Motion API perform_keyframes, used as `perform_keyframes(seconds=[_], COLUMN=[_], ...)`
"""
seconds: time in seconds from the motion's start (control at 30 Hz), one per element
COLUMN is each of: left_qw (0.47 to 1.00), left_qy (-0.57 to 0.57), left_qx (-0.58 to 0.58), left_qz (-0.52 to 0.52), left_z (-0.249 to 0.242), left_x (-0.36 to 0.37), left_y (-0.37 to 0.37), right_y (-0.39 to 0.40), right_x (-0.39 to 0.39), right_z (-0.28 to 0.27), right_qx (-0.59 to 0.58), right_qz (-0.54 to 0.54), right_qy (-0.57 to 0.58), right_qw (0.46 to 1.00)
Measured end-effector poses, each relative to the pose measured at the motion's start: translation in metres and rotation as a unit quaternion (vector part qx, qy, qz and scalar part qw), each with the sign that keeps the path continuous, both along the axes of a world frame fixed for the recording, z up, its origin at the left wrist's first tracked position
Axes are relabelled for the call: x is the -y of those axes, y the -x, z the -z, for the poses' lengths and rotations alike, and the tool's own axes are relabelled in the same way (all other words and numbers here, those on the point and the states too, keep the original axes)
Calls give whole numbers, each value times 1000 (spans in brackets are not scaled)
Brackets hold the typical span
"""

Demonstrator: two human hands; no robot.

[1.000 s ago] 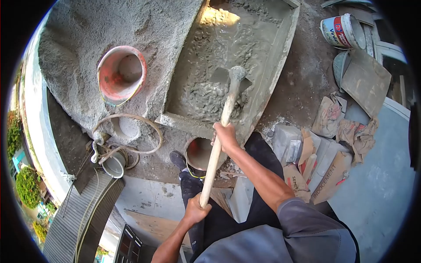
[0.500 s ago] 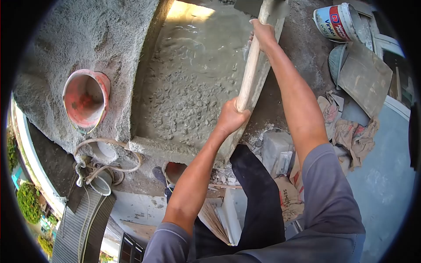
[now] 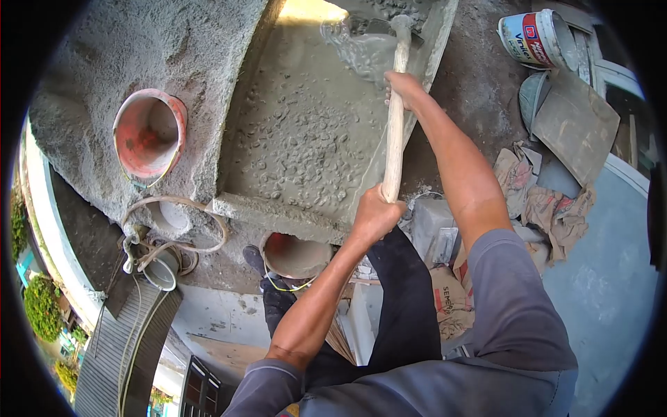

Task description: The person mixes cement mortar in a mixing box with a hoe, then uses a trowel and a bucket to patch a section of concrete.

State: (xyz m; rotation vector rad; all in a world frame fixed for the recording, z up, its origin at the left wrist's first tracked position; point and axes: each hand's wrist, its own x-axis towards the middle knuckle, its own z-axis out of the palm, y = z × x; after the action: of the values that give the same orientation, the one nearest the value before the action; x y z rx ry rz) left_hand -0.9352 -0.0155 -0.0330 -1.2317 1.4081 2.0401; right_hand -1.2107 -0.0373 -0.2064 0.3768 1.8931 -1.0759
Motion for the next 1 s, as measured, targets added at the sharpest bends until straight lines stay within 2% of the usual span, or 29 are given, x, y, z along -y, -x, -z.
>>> perform_keyframes(seconds=[0.1, 0.2, 0.43, 0.6, 0.77, 0.87, 0.97, 1.0], left_qw=[999, 999, 996, 996, 997, 995, 987, 987], left_qy=[30, 48, 75, 73, 22, 10, 82, 66], left_qx=[-13, -6, 18, 49, 74, 98, 120, 135], left_qz=[-5, 13, 39, 31, 24, 6, 67, 60], left_z=[-15, -25, -39, -73, -109, -149, -166, -178], left_x=[-9, -7, 1, 11, 17, 24, 24, 33], left_y=[-21, -51, -101, -128, -173, -178, -221, -236], right_y=[-29, -63, -122, -156, -217, -240, -288, -308], right_x=[-4, -11, -9, -2, -4, -3, -9, -5], right_z=[-4, -5, -23, -32, -48, -70, -87, -106], right_qx=[37, 74, 74, 104, 127, 151, 183, 178], right_qz=[-29, -8, -1, -3, -18, -30, 42, 77], right_qy=[-12, -2, -13, -18, -13, -16, 13, 21], right_qw=[999, 997, 997, 994, 992, 988, 982, 981])
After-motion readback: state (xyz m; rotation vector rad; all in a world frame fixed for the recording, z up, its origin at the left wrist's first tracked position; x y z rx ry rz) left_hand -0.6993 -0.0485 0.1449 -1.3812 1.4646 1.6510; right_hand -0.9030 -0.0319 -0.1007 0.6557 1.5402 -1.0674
